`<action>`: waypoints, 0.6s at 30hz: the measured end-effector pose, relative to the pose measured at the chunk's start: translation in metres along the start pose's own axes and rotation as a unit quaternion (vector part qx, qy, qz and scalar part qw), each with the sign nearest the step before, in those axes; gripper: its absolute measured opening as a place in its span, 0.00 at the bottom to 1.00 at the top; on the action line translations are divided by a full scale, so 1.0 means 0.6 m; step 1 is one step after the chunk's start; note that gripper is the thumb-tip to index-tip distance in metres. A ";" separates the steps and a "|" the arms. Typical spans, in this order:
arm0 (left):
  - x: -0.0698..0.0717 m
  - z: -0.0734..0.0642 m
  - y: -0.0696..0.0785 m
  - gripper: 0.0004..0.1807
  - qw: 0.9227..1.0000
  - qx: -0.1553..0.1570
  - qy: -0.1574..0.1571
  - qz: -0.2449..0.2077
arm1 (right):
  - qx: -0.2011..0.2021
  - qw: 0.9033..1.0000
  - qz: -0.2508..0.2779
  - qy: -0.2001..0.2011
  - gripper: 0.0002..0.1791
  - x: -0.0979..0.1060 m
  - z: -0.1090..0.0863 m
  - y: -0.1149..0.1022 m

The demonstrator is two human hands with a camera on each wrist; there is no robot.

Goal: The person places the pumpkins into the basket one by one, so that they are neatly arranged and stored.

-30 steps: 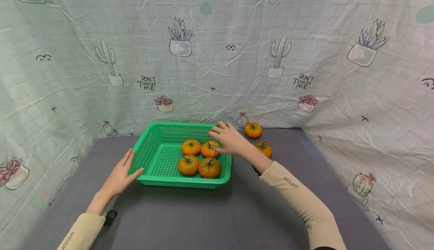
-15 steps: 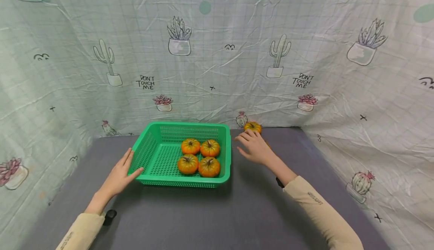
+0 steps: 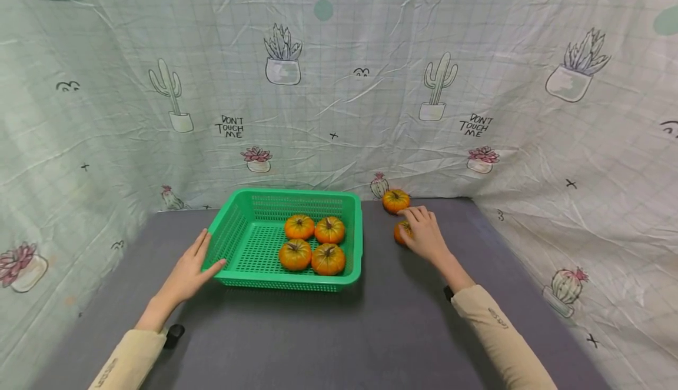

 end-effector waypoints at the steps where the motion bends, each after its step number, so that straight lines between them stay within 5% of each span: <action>1: 0.000 0.000 0.000 0.46 1.000 0.001 0.000 0.000 | -0.008 1.000 0.001 0.001 0.15 -0.003 -0.001 0.004; 10: -0.001 0.000 0.003 0.47 1.000 0.004 -0.001 0.002 | -0.095 0.995 0.001 -0.023 0.17 -0.021 -0.012 0.038; 18: 0.001 0.000 0.002 0.46 1.000 0.003 0.003 0.005 | -0.130 0.990 0.005 -0.051 0.20 -0.037 -0.011 0.059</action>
Point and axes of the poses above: each hand's wrist, its own z-axis towards the middle knuckle, its own x-axis out of the back of the hand, y = z × x, the point moved 2 cm from there along z, towards the middle knuckle, and after that the axes turned 11 degrees about -x, right-handed, at the moved point
